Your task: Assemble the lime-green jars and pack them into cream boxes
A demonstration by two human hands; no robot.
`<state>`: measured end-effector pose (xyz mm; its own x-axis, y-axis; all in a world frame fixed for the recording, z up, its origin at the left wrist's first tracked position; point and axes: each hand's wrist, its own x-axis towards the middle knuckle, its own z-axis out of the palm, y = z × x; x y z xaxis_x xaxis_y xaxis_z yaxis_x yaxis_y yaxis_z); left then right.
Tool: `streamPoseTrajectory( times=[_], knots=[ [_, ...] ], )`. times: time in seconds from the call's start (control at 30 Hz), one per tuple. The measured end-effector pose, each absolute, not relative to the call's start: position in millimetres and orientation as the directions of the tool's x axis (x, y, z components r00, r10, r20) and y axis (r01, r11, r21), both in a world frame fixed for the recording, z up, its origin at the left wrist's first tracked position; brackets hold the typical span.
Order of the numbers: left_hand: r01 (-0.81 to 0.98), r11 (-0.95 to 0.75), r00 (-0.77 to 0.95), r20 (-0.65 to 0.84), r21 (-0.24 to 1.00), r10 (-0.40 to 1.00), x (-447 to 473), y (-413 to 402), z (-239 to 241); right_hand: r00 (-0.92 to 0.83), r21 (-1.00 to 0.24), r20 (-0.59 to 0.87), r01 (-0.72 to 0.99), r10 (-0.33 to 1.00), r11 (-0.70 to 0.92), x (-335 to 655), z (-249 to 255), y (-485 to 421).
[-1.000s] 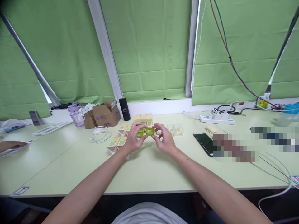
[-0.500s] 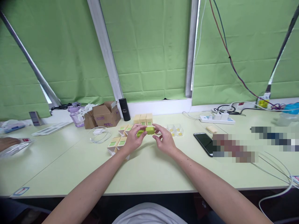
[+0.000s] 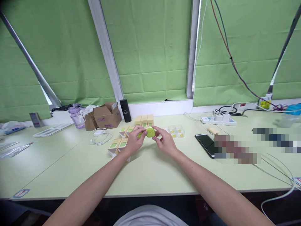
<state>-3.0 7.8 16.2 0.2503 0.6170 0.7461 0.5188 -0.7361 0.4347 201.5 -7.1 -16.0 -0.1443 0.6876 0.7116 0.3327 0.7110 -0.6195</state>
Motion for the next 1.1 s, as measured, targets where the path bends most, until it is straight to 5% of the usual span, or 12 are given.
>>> streamPoseTrajectory(
  times=[0.87, 1.1],
  knots=[
    [0.523, -0.816, 0.415, 0.762, 0.247, 0.497, -11, 9, 16, -0.156, -0.851, 0.524, -0.068, 0.837, 0.520, 198, -15, -4],
    [0.512, -0.849, 0.531, 0.727, 0.135, 0.436, -7, 2, 18, -0.191, -0.854, 0.518, -0.054, 0.834, 0.518, 198, -15, -4]
  ],
)
